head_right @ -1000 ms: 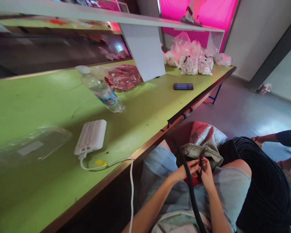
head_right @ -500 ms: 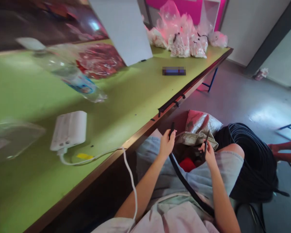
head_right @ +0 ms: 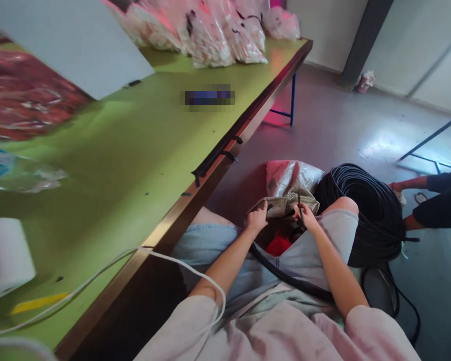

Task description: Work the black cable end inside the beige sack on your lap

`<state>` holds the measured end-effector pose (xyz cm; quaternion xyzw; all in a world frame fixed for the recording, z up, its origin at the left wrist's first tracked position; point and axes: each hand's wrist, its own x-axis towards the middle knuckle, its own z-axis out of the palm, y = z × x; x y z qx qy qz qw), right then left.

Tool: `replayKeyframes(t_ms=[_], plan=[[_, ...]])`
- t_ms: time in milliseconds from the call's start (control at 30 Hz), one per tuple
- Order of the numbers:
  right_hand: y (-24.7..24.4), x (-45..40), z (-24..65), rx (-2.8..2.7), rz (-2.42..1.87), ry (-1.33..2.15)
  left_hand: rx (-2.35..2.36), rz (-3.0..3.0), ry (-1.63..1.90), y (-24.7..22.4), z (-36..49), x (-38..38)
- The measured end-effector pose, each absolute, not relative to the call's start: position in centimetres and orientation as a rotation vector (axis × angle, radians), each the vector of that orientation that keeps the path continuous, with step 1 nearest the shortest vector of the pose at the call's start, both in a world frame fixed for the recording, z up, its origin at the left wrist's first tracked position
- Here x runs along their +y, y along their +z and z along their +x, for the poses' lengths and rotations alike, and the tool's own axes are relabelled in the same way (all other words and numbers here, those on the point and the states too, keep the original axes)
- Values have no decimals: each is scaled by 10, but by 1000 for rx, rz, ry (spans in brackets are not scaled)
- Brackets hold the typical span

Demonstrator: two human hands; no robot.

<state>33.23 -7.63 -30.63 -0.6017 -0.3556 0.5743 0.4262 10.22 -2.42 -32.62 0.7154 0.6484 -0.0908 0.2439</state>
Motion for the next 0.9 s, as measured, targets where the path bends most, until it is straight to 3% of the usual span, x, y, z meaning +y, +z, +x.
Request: replayKeyframes(t_ms=[167,433,600,733,900], plan=[[-310,-82,335,-1120,-1540,1295,1875,1877,-191,-329,89,-1],[-305,-69,329,-1184,-1489,1193,1833,1609,414,-305,85,39],[-307,-67,350,-1857,-1760,744,1879,1596,543,-279,79,85],[-306,-62,370,-1940,-2087,349,1855,1560,741,-250,74,122],[-308,-61,379,-1754,-2250,203,1938,1583,525,-236,55,131]])
